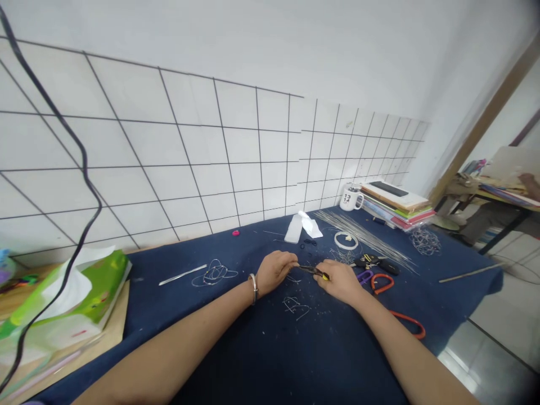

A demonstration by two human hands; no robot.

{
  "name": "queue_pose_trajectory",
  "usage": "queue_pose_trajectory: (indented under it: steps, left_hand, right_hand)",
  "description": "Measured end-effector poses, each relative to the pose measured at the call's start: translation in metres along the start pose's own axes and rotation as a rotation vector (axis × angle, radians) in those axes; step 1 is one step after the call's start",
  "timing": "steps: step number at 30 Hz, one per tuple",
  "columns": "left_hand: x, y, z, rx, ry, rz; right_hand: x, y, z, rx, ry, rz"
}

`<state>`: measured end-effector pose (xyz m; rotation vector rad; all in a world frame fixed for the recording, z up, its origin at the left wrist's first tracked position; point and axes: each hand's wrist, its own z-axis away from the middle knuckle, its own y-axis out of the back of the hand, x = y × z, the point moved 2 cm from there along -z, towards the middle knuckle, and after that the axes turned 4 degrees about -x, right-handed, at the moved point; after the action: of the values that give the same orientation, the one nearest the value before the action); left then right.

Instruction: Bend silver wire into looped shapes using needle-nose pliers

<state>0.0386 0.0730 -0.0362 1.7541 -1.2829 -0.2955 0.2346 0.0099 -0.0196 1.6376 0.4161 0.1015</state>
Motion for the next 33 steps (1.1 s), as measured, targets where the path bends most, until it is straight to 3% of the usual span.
queue_pose_trajectory:
  steps: [15, 33]
  left_hand:
    - [-0.0029, 0.0016, 0.0018, 0.018, -0.057, -0.001]
    - [-0.0027, 0.0022, 0.0013, 0.006, -0.015, 0.023]
  right_hand:
    - [0.0001, -0.0012, -0.0020, -0.047, 0.000, -0.048]
    - [-0.0007, 0.0020, -0.0009, -0.063, -0.044, -0.037]
